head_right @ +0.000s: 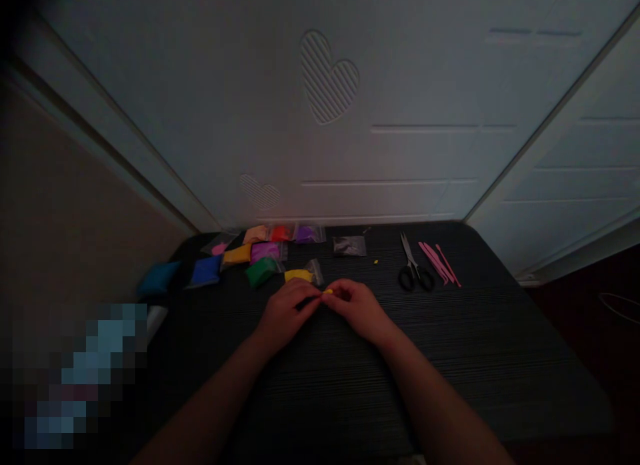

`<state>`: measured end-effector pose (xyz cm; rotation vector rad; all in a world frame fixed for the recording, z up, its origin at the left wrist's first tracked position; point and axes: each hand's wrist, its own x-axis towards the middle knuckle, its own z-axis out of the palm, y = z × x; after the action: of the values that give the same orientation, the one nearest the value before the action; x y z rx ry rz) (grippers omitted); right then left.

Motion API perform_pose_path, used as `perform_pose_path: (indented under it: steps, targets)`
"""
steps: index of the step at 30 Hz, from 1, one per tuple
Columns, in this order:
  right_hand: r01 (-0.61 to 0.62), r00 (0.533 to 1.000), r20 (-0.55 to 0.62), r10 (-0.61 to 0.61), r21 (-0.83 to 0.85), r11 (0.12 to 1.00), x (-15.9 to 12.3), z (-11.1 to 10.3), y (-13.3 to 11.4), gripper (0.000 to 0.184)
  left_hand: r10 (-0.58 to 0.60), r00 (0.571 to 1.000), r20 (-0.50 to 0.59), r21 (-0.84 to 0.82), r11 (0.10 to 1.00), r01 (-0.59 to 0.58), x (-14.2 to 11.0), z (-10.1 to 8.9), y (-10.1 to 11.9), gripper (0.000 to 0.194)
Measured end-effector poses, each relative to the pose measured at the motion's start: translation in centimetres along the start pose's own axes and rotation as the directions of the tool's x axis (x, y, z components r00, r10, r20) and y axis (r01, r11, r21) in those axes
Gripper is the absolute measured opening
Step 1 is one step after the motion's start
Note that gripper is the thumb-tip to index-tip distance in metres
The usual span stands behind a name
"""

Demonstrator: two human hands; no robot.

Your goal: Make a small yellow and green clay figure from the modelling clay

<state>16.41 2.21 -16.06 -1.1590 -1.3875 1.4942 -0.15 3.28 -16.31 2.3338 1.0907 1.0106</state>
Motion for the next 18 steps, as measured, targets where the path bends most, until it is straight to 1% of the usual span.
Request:
perform_pose_path:
  steps: [2,4,6,7,9,11,14,18]
  targets:
    - [0.006,1.0,0.001,-0.006,-0.031,1.0,0.0,-0.1,-0.1,0.015,0.007,1.0,0.013,0.003,1.0,-0.007,0.0,0.0,0.0,0.01]
    - [0.006,1.0,-0.015,-0.006,0.027,1.0,0.0,-0.4,-0.3,0.014,0.001,1.0,0.03,0.0,1.0,-0.001,0.0,-0.1,-0.1,0.01]
    - [0.013,0.999,-0.042,-0.005,0.183,0.983,0.0,-0.8,-0.5,0.012,-0.028,0.999,0.027,-0.002,1.0,0.028,0.0,-0.1,-0.2,0.011]
    - [0.014,0.999,-0.053,0.001,0.276,0.961,-0.1,-1.0,-0.6,0.011,-0.047,0.999,0.018,-0.001,0.999,0.047,0.1,-0.2,-0.3,0.011]
    - [0.003,0.998,-0.057,0.025,0.44,0.898,-0.1,-1.3,-0.9,0.01,-0.084,0.996,-0.003,0.001,0.996,0.084,0.1,-0.2,-0.6,0.011]
    - [-0.022,0.998,-0.037,0.049,0.539,0.842,-0.2,-1.5,-1.0,0.01,-0.111,0.994,-0.018,0.005,0.994,0.111,0.1,-0.1,-0.8,0.011]
    - [-0.062,0.997,0.003,0.076,0.609,0.791,-0.1,-1.4,-0.9,0.014,-0.13,0.991,-0.027,0.008,0.991,0.131,0.2,-0.1,-1.0,0.011]
    - [-0.085,0.996,0.025,0.089,0.619,0.781,-0.1,-1.3,-0.6,0.015,-0.155,0.987,-0.048,-0.004,0.988,0.155,0.2,-0.2,-1.1,0.011]
